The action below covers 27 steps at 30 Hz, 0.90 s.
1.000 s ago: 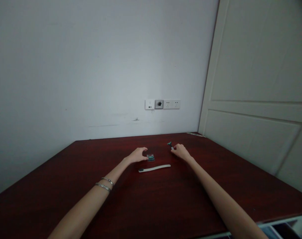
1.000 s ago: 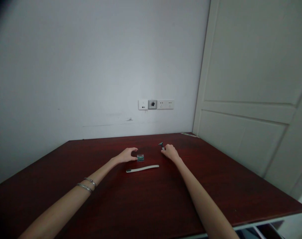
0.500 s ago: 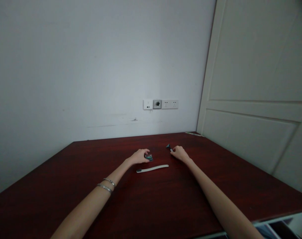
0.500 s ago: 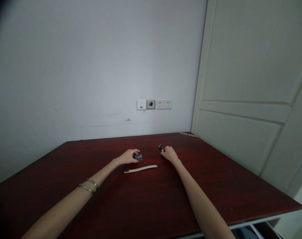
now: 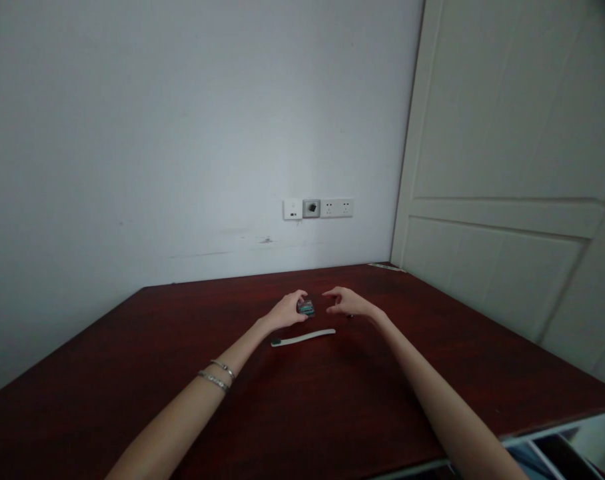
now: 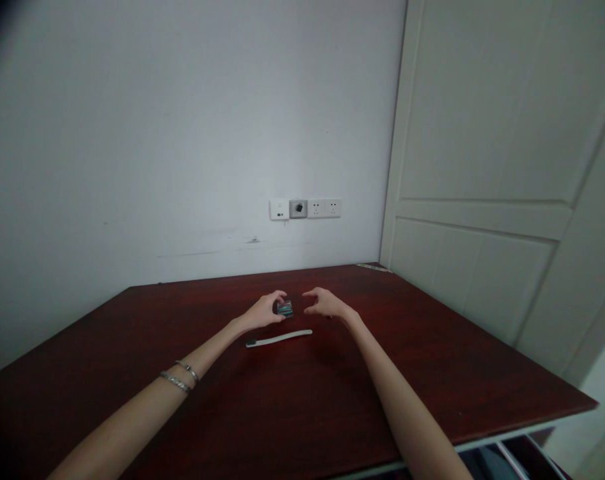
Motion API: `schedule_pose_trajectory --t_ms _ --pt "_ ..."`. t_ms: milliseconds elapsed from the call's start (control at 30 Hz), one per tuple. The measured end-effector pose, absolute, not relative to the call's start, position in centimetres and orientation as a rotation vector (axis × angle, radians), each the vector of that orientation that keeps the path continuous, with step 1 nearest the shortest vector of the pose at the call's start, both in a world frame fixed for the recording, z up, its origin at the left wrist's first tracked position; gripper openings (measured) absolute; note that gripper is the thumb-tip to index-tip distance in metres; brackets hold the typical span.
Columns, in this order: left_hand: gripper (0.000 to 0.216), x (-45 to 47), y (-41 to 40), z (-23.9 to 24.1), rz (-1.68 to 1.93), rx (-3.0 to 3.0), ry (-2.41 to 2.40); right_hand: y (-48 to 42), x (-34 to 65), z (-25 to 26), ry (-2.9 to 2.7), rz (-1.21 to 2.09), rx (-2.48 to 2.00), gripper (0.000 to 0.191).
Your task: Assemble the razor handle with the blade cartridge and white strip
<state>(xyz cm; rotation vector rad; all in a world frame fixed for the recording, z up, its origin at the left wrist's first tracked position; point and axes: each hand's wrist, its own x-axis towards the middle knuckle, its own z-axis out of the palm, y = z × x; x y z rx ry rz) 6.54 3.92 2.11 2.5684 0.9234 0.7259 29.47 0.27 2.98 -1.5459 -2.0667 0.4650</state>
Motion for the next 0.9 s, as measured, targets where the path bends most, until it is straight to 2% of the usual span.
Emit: schedule_pose_trajectory --t_ms 100,300,467,700,900 --pt "0.061 7.4 2.8 3.1 0.723 2.614 0.881 -1.0 28.0 4.2 -2.263 0.653 -1.385 0.059" --pt "0.061 8.5 1.7 3.8 0.696 2.719 0.830 -2.1 27.3 5.5 -2.311 0.378 -1.367 0.042" --pt "0.072 8.7 1.6 4.1 0.683 2.754 0.917 -1.3 29.8 5.5 -2.272 0.396 -1.453 0.052" --pt "0.029 7.6 1.6 4.5 0.405 2.737 0.999 -0.1 38.3 5.3 -2.146 0.672 -1.648 0.043" --pt "0.028 7.9 1.1 4.1 0.161 2.673 0.968 1.3 41.5 2.6 -1.953 0.808 -1.909 0.051"
